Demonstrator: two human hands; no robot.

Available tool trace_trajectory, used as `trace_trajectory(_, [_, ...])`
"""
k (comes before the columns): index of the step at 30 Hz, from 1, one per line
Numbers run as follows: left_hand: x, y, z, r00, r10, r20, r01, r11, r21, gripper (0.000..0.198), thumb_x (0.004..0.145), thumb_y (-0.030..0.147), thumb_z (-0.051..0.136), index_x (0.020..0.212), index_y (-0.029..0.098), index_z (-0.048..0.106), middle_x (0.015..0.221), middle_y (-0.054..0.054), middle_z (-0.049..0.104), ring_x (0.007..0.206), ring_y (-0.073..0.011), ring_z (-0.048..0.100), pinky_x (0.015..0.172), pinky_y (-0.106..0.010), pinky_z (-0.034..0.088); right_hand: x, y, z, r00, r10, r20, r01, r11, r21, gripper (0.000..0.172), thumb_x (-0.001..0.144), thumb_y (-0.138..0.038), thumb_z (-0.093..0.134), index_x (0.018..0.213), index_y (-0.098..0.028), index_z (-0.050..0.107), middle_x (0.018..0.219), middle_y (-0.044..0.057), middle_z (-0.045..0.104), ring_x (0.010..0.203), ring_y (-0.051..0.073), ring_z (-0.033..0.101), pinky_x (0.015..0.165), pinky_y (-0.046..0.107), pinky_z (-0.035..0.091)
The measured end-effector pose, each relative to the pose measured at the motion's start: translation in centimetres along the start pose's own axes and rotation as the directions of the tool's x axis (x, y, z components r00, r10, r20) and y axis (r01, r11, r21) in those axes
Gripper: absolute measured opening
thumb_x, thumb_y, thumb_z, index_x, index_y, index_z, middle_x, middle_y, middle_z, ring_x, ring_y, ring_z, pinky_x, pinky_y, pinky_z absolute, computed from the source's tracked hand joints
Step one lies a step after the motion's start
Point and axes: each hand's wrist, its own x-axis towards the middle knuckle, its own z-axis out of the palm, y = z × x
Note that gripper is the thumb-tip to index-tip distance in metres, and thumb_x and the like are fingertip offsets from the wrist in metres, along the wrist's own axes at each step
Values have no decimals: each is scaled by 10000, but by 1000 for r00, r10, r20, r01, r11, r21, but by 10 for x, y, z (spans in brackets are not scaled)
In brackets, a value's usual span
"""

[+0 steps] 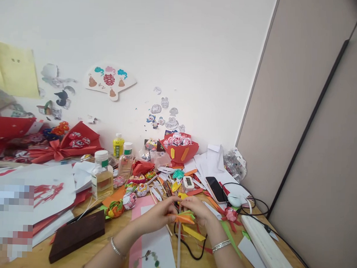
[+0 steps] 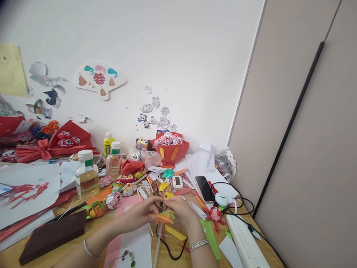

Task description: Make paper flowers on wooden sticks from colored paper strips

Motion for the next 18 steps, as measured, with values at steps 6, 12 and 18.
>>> trace_trajectory(6, [0, -5, 16, 999, -12, -48, 18, 991, 132, 713, 725, 89, 469, 1376, 210, 204, 668, 56, 575, 599, -117, 510, 569, -205, 384, 1, -11, 13, 981, -97, -168, 88, 994, -62, 185, 790, -321, 448, 703, -177, 524, 426, -77, 446, 377, 87, 400, 414, 203, 273])
trace_trajectory(12, [5, -13, 17, 971, 44, -236, -12, 991, 134, 695, 669, 61, 470, 1332, 161, 289, 674, 23, 620, 599, -135, 552, 552, -204, 389, -21, -31, 31, 911, -391, -127, 262, 790, -554, 165, 718, -123, 497, 804, -202, 613, 570, -42, 523, 538, 121, 486, 498, 214, 320])
trace_trajectory(18, [10, -11, 13, 920, 50, -389, 46, 971, 235, 428, 668, 71, 417, 1050, 174, 581, 696, -8, 646, 645, -163, 568, 571, -229, 407, -22, -36, 37, 900, -432, -59, 295, 702, -648, 244, 753, -83, 451, 894, -197, 613, 737, 14, 623, 685, 156, 563, 601, 234, 375])
